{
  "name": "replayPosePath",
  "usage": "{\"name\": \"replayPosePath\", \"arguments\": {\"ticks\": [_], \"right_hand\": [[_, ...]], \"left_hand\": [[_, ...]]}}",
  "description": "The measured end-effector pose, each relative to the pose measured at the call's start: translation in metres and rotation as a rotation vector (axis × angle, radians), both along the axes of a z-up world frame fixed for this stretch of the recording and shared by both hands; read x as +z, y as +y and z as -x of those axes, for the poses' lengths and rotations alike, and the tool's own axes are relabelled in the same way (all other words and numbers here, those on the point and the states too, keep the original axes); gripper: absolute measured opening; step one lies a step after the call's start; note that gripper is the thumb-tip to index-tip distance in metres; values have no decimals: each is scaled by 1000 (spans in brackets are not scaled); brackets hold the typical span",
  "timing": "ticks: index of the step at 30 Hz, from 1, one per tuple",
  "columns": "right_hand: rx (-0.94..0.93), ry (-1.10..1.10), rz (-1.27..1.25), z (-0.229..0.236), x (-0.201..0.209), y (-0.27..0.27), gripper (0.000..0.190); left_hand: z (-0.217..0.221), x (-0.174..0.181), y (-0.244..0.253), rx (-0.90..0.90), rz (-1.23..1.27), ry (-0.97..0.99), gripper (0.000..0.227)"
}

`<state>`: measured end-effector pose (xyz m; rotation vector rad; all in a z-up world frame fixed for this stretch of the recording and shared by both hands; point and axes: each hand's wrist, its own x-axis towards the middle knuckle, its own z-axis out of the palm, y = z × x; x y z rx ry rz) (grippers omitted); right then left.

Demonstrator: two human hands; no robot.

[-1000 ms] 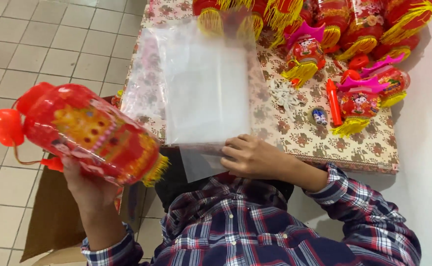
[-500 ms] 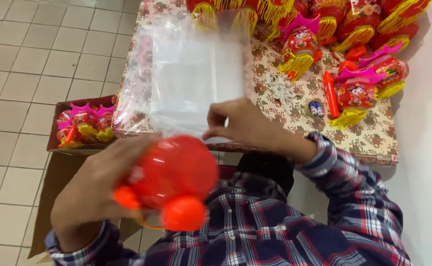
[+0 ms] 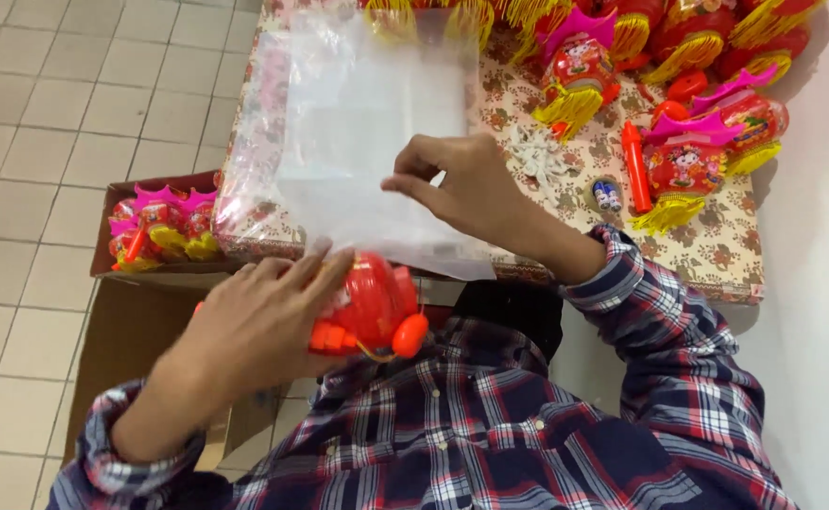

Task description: Assembling decorative toy lanterns by gluing components together and then placing them into individual plastic bags for sale.

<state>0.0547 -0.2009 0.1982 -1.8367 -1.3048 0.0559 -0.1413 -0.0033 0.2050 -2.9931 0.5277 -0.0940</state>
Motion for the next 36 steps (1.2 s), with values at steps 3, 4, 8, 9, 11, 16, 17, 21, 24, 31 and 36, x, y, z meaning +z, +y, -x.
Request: {"name": "replayPosePath", "arguments": {"ticks": [3,4,8,9,11,16,17,21,24,31,36], "right_hand": [[6,-212,-24,4,-2,3,18],[15,-215,-21,6,-3,5,19],[63,-222,-56,7,-8,10,19],[62,-220,-57,9,-9,11,19],[65,-134,-60,10,-9,13,14],[141,22,-92,-32,-68,13,14],[149,-106,-94,-53,-94,10,25],[86,-55,-104,-12,-18,9,10],[7,57,-83,-13,-6,5,5],[49,39,-210,-2,11,-3,9],[152,-292,-206,11,-7,3,9]], "left_hand": [[-13,42,-5,240,42,682,117],[-14,42,1,213,135,670,123],[-10,40,26,-243,1053,448,111],[-10,37,25,-242,1052,450,111],[-10,32,24,-197,1031,361,114],[-13,5,19,-102,982,160,121],[-15,-1,18,-77,964,93,124],[-15,-10,8,-31,933,-28,129],[-11,-4,0,69,631,-122,127],[-20,-4,-22,415,132,45,126],[-37,-18,-31,522,45,-102,124]]}}
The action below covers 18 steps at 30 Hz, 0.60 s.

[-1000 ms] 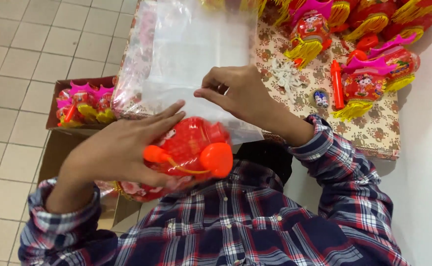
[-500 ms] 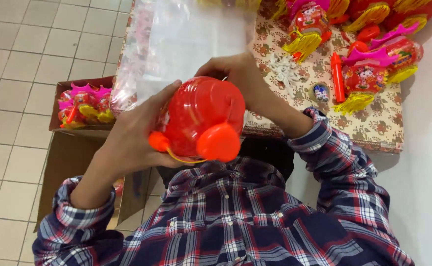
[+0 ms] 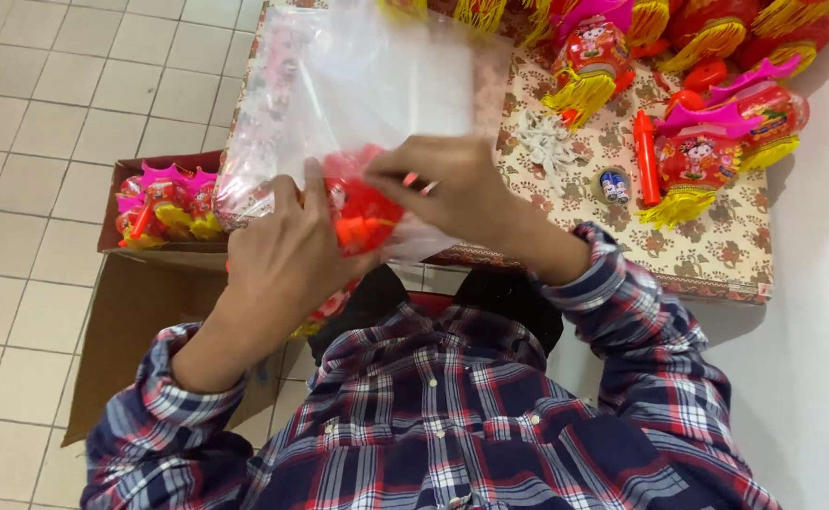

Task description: Assembling decorative toy lanterns by gluing components together and then placing them into individual plastic bags for sale.

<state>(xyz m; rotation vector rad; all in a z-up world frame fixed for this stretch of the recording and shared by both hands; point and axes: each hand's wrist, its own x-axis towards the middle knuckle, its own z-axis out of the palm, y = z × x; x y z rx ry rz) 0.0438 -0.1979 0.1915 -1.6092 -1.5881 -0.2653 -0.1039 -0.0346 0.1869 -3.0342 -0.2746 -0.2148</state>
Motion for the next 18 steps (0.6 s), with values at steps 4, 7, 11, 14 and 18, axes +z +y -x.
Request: {"name": "replayPosePath", "arguments": {"ticks": [4,7,11,14,18], "right_hand": [[39,-113,0,12,-5,7,13],[3,-147,-2,1,-24,14,21],[-72,-163,47,-21,-41,13,31],[-154,-276,50,-39,-61,15,33],[-252,-359,60,-44,-59,10,34]], "left_hand": [[-23,-21,1,127,21,5,115],[-39,-24,1,175,76,-36,100],[-56,-20,0,119,132,-132,98],[-59,-10,1,-16,287,-158,91],[-43,14,4,-171,429,-218,78]]}}
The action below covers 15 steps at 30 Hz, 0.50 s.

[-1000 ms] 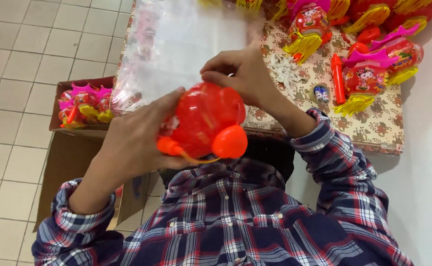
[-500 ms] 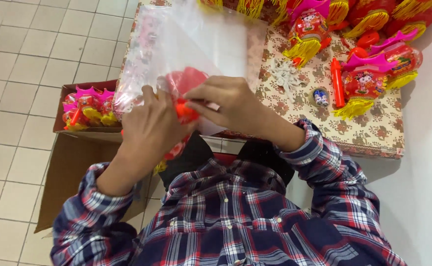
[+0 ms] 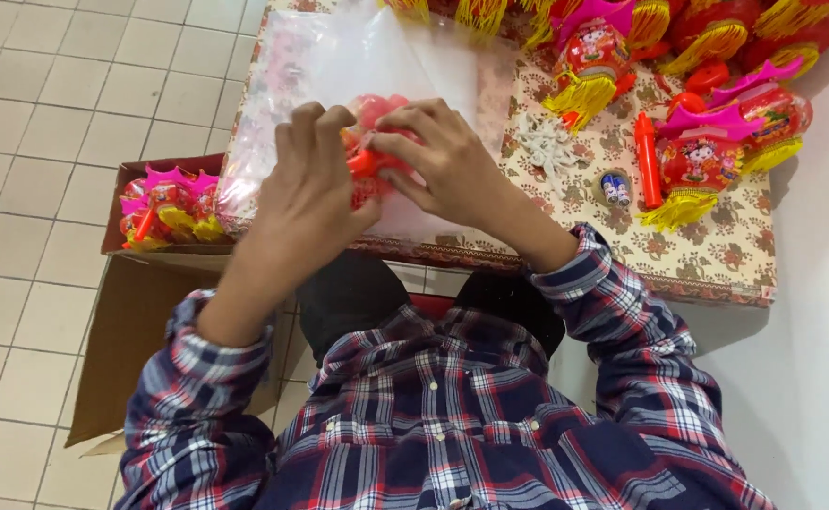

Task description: Assembling decorative toy lanterns by gluing components together and then placing them into individual plastic bags for sale.

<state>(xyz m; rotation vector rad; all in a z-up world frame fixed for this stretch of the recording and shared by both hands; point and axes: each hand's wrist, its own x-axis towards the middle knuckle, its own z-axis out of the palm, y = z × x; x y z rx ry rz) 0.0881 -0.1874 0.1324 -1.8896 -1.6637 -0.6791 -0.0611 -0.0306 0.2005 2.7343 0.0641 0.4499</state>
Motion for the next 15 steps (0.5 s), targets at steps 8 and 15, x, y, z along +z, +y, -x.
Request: {"name": "replayPosePath", "arguments": {"ticks": [8,15], "right_hand": [[-26,-86,-51,-5,-3,-3,25],[160,-124,-178,18,0,19,13]], "left_hand": [[51,-26,46,94,-27,-191,49],[41,-96,61,-23,73,-443,36]]}}
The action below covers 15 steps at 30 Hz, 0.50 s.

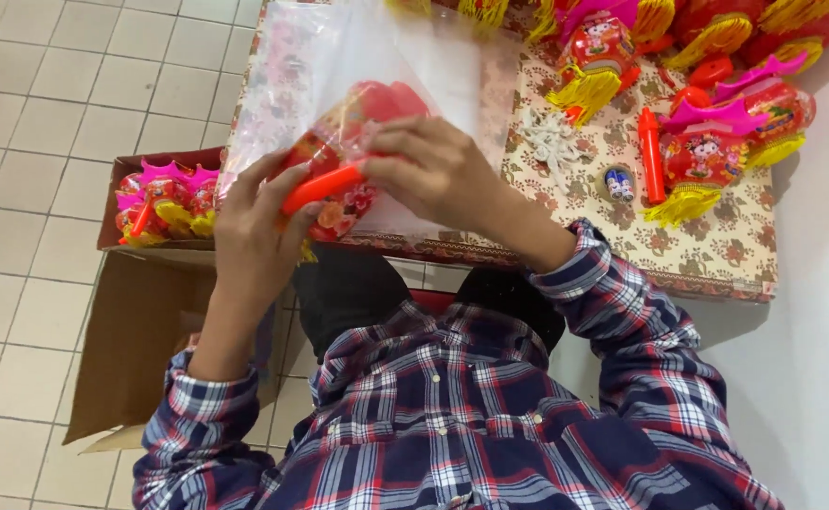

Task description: Assembling decorative toy lanterns by gluing components together and then placing them into individual plastic bags for sale.

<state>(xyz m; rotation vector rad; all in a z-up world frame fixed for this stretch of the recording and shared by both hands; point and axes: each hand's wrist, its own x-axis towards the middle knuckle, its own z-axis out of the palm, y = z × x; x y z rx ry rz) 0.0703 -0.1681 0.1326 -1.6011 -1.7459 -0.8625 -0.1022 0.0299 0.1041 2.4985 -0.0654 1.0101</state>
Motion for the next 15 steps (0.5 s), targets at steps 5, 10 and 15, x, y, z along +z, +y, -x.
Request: {"name": "replayPosePath", "arguments": {"ticks": [5,10,15], "right_hand": [[129,108,-167,23,22,3,7],[144,250,-306,33,39,-1,9],[57,338,-19,30,58,-15,22]], "left_hand": [[-5,6,-6,-96,-49,-127,36],[-16,30,0,-203,-172,-371,36],[-20,76,2,-336,-314,-261,35]]}}
